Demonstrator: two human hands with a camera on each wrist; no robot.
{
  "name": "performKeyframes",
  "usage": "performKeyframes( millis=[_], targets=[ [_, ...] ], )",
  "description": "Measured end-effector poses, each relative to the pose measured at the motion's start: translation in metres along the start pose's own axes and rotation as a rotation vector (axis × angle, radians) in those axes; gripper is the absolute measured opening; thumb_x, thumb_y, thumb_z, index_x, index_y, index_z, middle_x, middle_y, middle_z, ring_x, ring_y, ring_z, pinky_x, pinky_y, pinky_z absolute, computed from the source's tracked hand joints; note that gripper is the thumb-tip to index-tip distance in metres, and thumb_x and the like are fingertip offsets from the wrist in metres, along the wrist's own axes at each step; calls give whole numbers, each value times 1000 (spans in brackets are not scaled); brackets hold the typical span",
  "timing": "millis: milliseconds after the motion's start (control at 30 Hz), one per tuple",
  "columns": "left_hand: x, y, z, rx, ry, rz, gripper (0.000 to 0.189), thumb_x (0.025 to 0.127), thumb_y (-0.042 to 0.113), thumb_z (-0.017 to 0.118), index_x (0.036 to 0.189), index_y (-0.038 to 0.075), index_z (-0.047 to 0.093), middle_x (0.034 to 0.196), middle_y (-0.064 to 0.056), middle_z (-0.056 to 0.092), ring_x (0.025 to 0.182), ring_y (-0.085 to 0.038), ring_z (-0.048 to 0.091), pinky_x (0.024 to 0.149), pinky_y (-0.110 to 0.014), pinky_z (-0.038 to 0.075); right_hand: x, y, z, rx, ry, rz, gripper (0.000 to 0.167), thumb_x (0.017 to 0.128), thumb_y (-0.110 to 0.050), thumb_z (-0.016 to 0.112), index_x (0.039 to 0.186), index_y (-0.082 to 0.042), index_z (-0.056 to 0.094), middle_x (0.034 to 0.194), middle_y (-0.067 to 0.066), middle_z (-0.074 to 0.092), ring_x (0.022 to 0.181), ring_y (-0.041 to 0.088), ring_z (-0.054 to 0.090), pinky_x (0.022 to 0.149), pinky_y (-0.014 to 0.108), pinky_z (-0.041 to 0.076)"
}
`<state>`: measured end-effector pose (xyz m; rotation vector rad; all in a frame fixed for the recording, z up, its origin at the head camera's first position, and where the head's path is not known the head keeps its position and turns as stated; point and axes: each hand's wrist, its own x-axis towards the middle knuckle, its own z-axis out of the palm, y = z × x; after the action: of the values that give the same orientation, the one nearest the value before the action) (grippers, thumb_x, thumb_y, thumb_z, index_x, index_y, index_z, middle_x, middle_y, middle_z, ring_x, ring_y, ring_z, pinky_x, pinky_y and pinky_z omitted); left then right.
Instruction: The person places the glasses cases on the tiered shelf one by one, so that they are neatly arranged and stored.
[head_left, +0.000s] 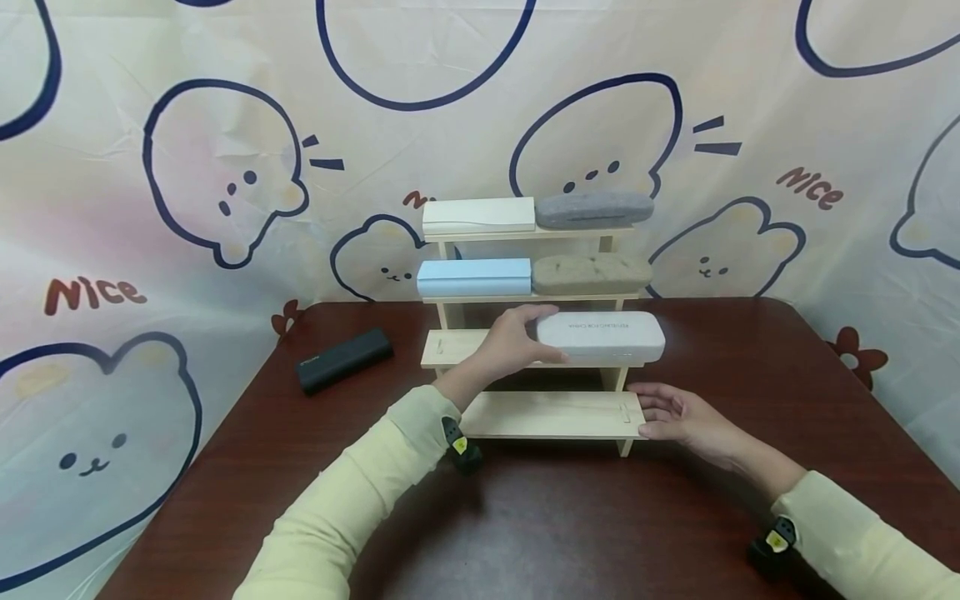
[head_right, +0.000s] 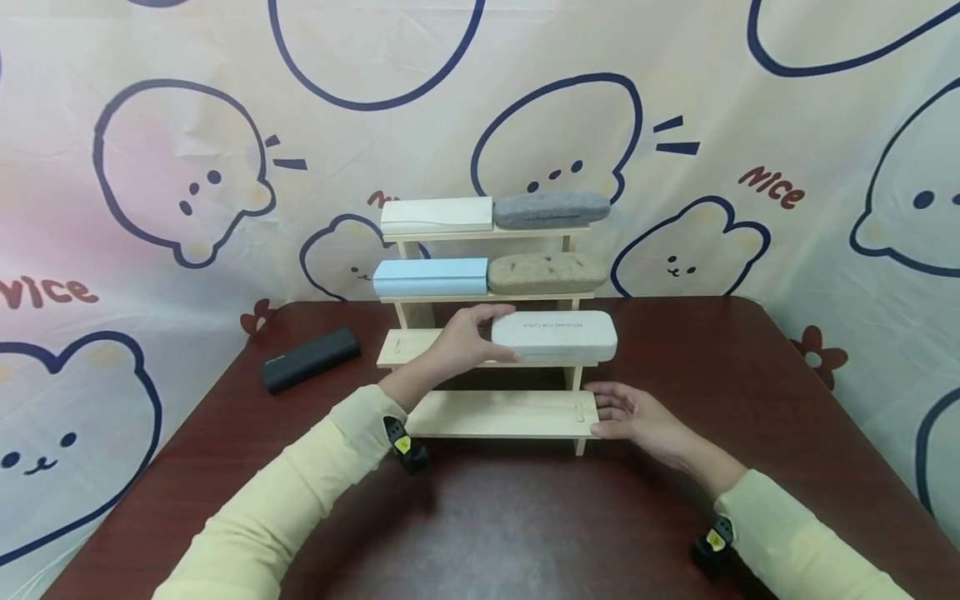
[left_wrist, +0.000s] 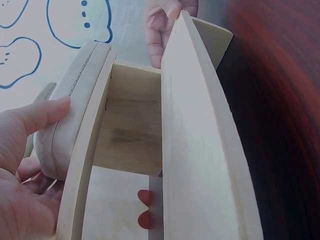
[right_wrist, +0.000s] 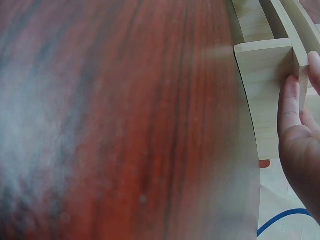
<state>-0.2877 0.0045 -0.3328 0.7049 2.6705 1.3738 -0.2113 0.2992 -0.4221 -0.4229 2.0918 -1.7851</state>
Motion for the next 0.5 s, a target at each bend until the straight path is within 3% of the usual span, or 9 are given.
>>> performKeyframes(
  millis=[500],
  targets=[
    [1, -1, -1, 15, -12, -10, 74, 73, 24, 87, 139, 15, 55, 137, -3, 52, 109, -17, 49, 96, -34, 41, 1, 1, 0, -7, -5, -11, 72, 88, -3, 68, 144, 13, 25, 135, 26, 45, 111, 20, 57, 87, 31, 52]
  ],
)
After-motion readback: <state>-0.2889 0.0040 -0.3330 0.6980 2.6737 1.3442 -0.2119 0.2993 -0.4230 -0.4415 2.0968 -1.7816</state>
